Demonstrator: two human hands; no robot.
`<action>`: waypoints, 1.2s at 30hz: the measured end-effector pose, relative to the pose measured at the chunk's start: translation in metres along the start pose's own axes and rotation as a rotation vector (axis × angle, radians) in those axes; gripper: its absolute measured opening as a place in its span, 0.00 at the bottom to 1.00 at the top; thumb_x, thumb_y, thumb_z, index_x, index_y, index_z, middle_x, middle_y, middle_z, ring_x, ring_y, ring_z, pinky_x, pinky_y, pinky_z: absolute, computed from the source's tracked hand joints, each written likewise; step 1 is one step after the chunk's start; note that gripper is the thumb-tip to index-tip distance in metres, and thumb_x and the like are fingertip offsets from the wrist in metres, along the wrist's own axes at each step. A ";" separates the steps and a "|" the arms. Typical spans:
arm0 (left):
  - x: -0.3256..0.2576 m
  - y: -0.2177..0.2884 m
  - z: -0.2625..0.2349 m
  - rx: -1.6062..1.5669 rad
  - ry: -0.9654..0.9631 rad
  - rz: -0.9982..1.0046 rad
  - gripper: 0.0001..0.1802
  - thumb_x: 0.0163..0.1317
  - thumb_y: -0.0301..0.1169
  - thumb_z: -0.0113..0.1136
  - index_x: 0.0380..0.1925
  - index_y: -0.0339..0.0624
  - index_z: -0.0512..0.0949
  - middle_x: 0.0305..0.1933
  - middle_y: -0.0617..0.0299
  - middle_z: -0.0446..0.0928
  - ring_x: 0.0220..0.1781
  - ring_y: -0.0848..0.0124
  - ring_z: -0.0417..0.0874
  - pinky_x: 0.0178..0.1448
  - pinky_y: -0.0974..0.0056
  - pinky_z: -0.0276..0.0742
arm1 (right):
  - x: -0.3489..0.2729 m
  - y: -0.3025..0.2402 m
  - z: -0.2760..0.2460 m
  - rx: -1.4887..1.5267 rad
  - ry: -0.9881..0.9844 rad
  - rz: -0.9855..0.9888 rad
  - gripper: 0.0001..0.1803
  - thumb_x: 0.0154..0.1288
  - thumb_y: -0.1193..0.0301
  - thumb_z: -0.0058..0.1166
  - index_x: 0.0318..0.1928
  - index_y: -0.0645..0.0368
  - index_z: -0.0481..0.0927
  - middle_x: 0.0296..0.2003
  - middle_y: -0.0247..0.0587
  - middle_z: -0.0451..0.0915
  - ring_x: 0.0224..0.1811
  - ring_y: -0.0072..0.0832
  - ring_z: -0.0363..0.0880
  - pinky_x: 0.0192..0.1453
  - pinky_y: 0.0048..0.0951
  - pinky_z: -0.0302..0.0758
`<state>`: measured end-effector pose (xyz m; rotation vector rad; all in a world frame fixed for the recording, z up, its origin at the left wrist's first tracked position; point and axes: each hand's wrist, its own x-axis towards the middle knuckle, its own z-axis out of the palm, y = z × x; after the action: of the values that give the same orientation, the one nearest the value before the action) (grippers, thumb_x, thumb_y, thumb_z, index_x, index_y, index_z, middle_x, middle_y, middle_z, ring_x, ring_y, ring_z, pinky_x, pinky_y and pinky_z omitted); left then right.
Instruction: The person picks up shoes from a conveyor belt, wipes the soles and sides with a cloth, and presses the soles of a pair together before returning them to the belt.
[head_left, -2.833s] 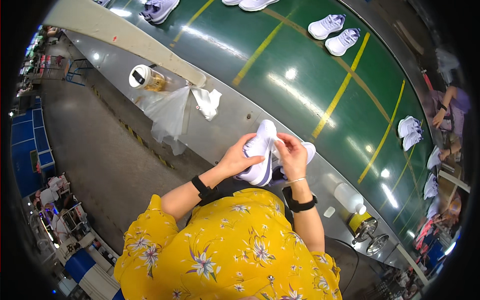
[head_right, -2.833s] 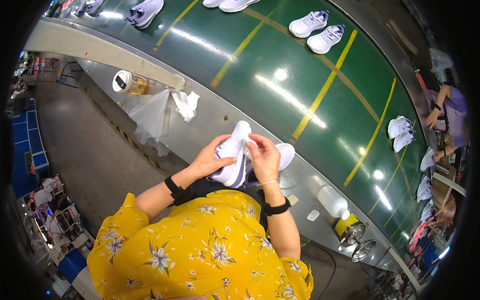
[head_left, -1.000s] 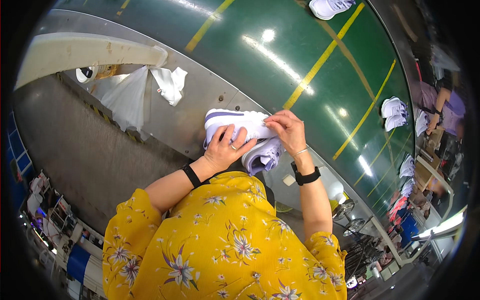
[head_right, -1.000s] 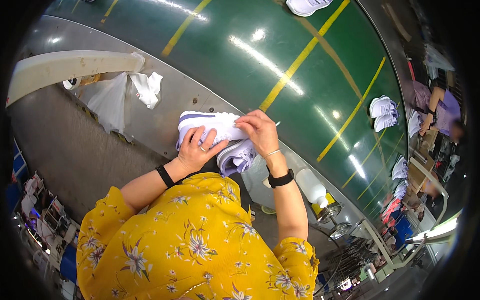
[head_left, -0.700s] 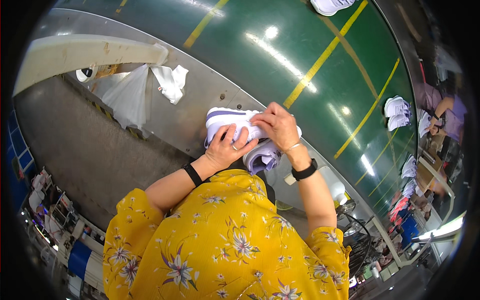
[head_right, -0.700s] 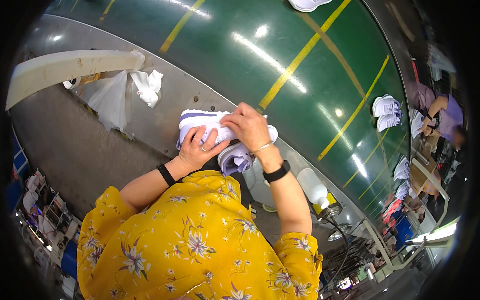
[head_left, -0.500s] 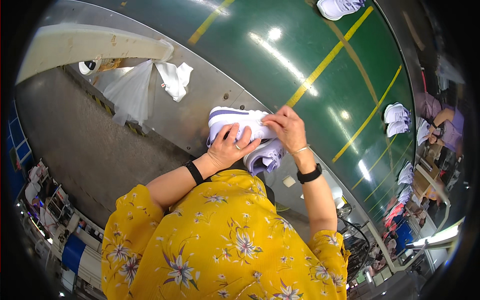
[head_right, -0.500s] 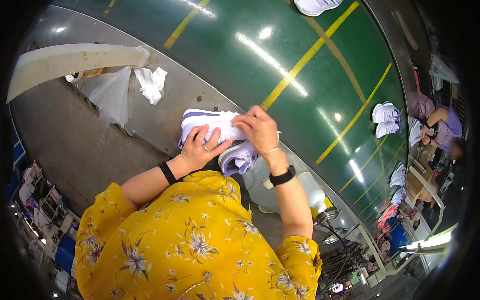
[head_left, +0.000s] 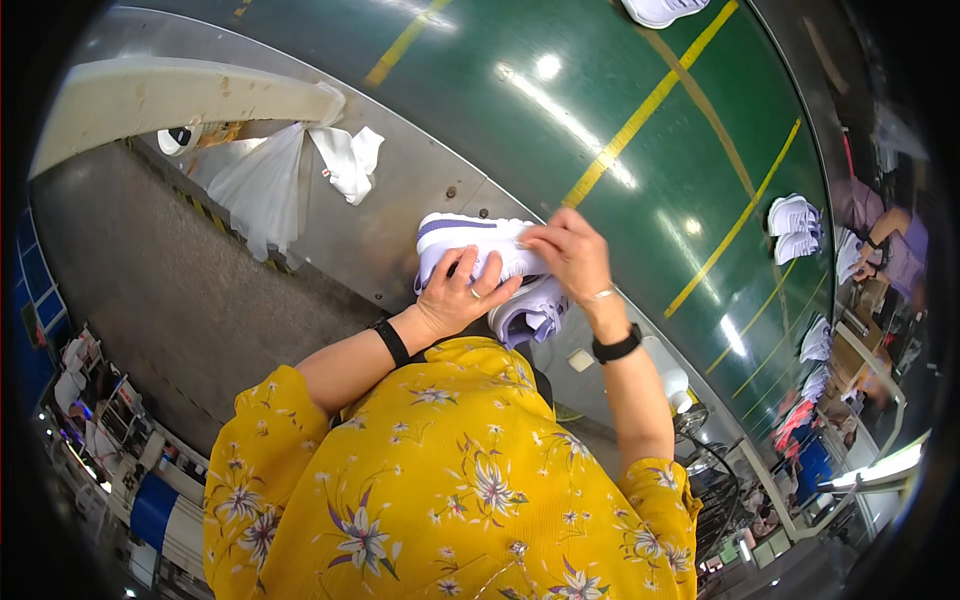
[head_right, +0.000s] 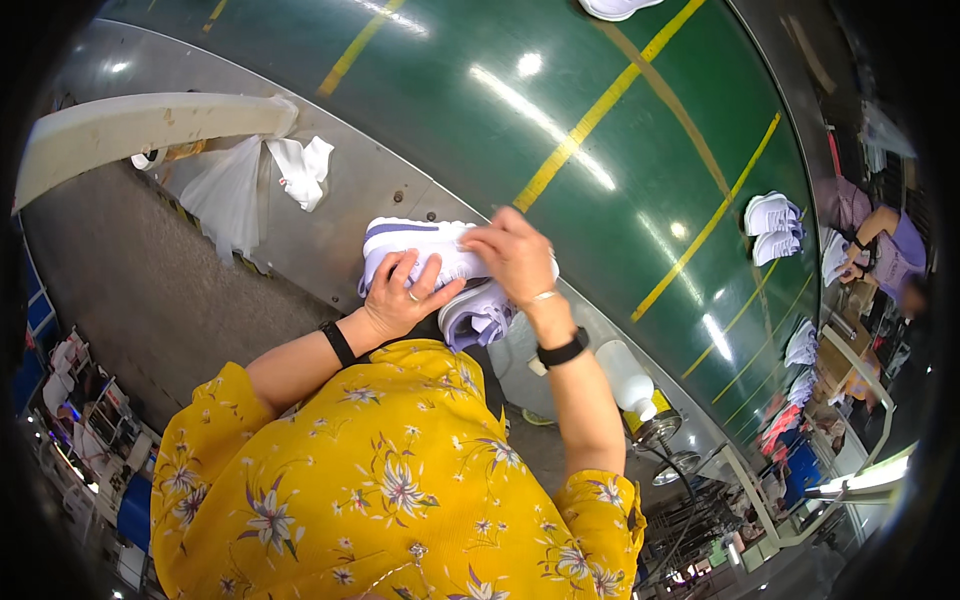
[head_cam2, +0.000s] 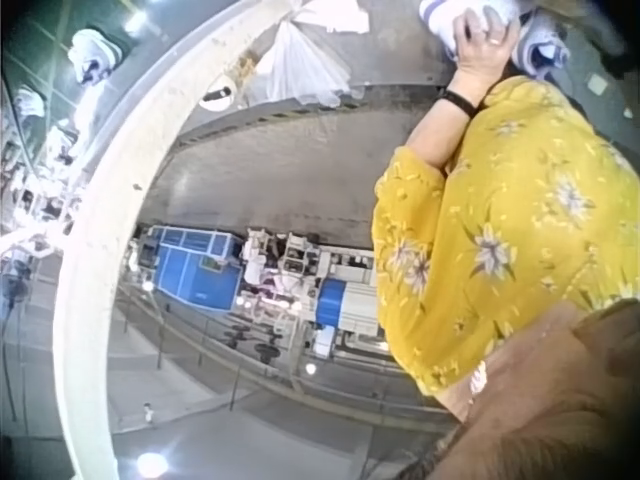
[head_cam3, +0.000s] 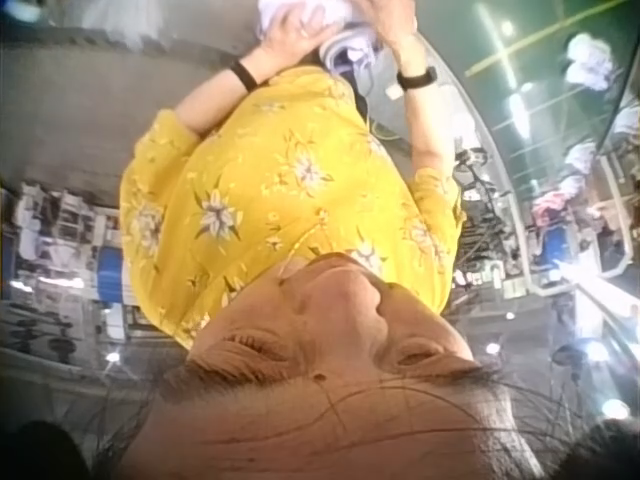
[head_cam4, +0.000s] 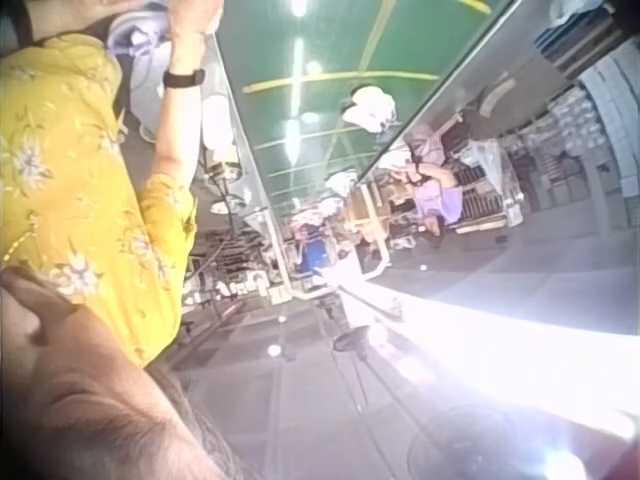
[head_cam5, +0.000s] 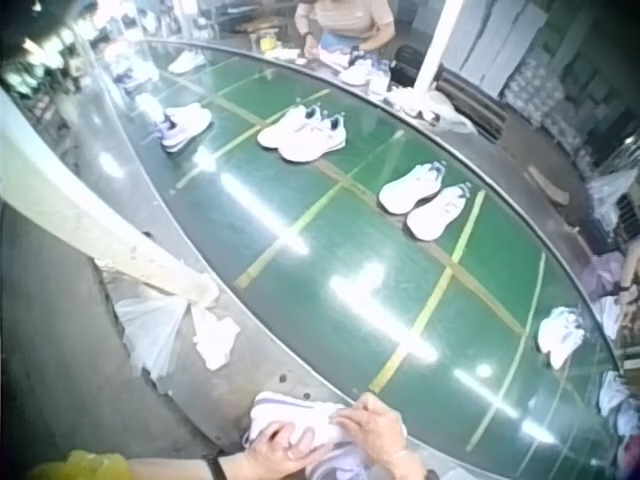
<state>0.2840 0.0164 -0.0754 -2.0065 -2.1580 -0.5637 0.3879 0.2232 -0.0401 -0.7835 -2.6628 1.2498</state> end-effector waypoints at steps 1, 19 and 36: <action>-0.001 0.001 0.002 -0.002 -0.002 0.005 0.20 0.65 0.38 0.58 0.57 0.70 0.81 0.62 0.60 0.69 0.60 0.53 0.70 0.62 0.50 0.72 | 0.008 -0.010 0.011 0.018 -0.003 -0.047 0.05 0.58 0.69 0.70 0.35 0.45 0.91 0.29 0.33 0.76 0.31 0.32 0.81 0.34 0.34 0.78; 0.023 -0.023 -0.022 -0.284 -0.103 0.005 0.21 0.60 0.32 0.58 0.53 0.68 0.85 0.57 0.58 0.77 0.59 0.53 0.74 0.64 0.47 0.71 | -0.028 0.025 -0.024 0.273 0.090 0.285 0.08 0.61 0.76 0.68 0.42 0.58 0.91 0.33 0.37 0.83 0.34 0.26 0.81 0.40 0.26 0.76; 0.065 -0.035 -0.009 -0.359 -0.230 0.159 0.15 0.61 0.36 0.58 0.47 0.63 0.86 0.56 0.58 0.78 0.57 0.56 0.78 0.66 0.47 0.71 | 0.015 0.019 -0.003 0.132 -0.151 0.085 0.07 0.63 0.72 0.62 0.40 0.59 0.87 0.39 0.45 0.84 0.41 0.47 0.84 0.47 0.40 0.81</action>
<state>0.2417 0.0719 -0.0500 -2.5162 -2.1118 -0.7774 0.3832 0.2428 -0.0547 -0.8214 -2.6514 1.5458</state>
